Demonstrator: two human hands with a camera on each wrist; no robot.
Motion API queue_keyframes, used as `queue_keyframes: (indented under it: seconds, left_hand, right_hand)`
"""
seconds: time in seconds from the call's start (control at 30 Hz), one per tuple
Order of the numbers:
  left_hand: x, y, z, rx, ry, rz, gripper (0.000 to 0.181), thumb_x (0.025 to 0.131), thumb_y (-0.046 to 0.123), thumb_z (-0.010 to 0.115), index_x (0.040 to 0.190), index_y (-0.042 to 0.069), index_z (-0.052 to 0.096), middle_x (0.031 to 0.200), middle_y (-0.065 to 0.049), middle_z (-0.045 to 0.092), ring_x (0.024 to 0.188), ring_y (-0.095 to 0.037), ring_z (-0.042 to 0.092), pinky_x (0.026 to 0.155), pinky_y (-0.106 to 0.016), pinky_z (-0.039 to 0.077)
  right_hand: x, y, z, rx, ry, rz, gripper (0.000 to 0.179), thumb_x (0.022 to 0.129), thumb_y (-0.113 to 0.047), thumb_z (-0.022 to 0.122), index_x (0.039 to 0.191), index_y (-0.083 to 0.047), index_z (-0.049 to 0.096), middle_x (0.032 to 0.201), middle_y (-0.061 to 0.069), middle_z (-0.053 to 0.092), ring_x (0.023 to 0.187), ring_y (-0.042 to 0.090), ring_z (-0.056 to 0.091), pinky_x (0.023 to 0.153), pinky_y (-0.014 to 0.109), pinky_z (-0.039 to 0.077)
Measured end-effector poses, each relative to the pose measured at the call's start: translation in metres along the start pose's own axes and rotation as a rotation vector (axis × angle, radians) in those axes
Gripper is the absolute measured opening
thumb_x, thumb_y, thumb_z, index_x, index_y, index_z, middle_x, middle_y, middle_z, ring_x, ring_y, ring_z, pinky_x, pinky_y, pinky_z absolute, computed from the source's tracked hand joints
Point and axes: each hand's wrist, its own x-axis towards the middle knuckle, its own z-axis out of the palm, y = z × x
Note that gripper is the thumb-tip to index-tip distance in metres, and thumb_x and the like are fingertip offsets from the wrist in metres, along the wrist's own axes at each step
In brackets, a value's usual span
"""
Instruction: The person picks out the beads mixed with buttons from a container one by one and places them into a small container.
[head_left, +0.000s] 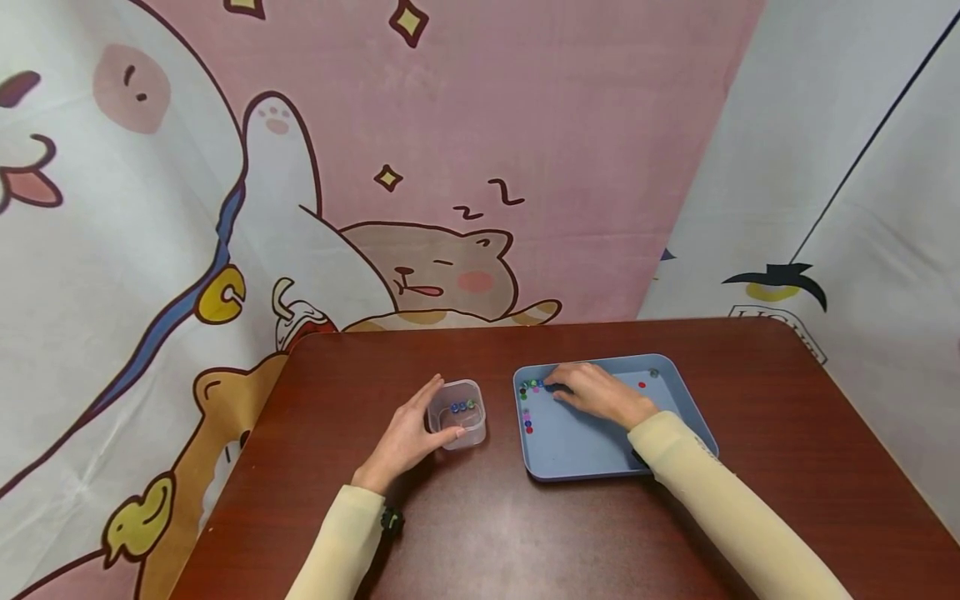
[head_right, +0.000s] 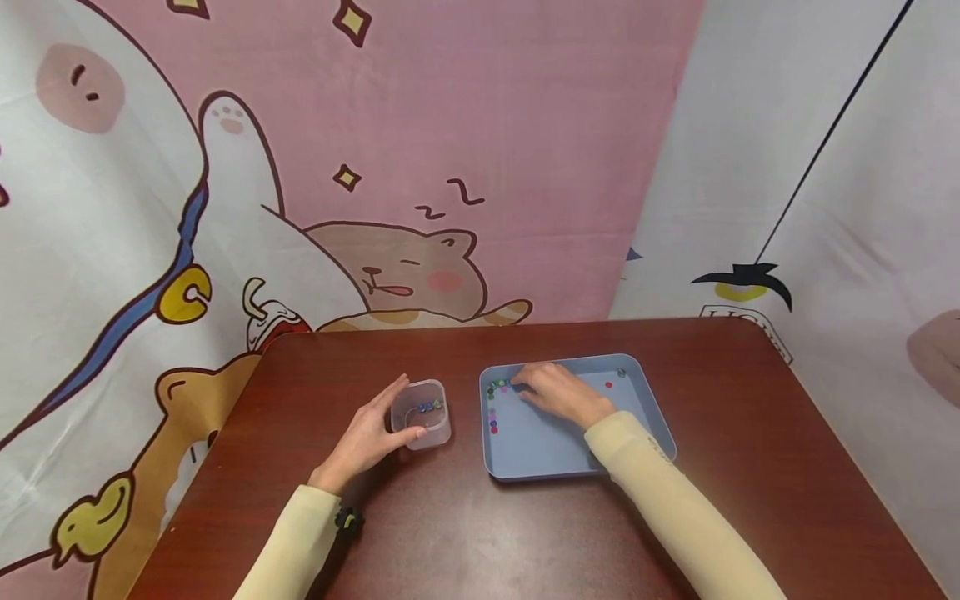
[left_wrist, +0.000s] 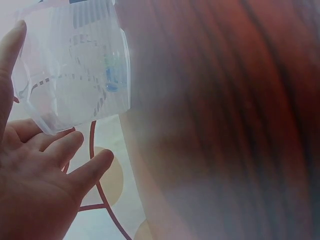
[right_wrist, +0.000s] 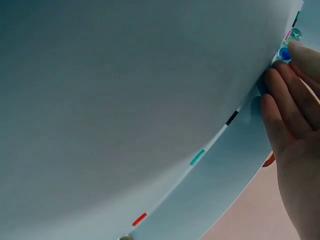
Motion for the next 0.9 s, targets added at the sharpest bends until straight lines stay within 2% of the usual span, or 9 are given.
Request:
queue_keyframes:
  seconds: [0.2, 0.43, 0.7, 0.9]
  left_hand:
    - [-0.0004, 0.0005, -0.0006, -0.001, -0.003, -0.003, 0.098, 0.079, 0.058, 0.079, 0.157, 0.019, 0.034, 0.164, -0.002, 0.032, 0.143, -0.027, 0.044, 0.114, -0.052, 0.039]
    - [-0.0004, 0.0015, -0.0008, 0.005, 0.003, 0.012, 0.097, 0.079, 0.054, 0.08, 0.157, 0.017, 0.035, 0.163, -0.003, 0.033, 0.145, -0.026, 0.043, 0.115, -0.049, 0.039]
    - [0.0004, 0.0006, 0.0, 0.009, 0.002, 0.01, 0.097, 0.079, 0.053, 0.08, 0.157, 0.018, 0.034, 0.164, -0.002, 0.033, 0.144, -0.025, 0.043, 0.115, -0.049, 0.039]
    - [0.0004, 0.0004, -0.0002, 0.008, 0.007, 0.014, 0.097, 0.079, 0.052, 0.081, 0.156, 0.013, 0.036, 0.164, -0.002, 0.033, 0.143, -0.026, 0.044, 0.114, -0.049, 0.04]
  right_hand:
    - [0.001, -0.0005, 0.0, -0.023, -0.007, -0.013, 0.023, 0.091, -0.013, 0.074, 0.113, -0.008, 0.075, 0.112, 0.004, 0.072, 0.105, 0.02, 0.069, 0.092, 0.039, 0.057]
    - [0.0001, -0.0005, -0.0001, -0.042, 0.024, -0.051, 0.015, 0.089, -0.011, 0.076, 0.104, -0.009, 0.077, 0.103, 0.001, 0.072, 0.096, 0.016, 0.069, 0.085, 0.035, 0.058]
    - [-0.0021, -0.0023, -0.0031, -0.008, 0.037, -0.021, 0.017, 0.09, -0.012, 0.075, 0.106, -0.008, 0.076, 0.105, 0.002, 0.072, 0.099, 0.017, 0.07, 0.087, 0.037, 0.058]
    - [-0.0005, -0.0044, -0.0076, 0.006, 0.041, -0.026, 0.017, 0.09, -0.013, 0.074, 0.106, -0.008, 0.076, 0.105, 0.001, 0.072, 0.099, 0.017, 0.069, 0.086, 0.036, 0.058]
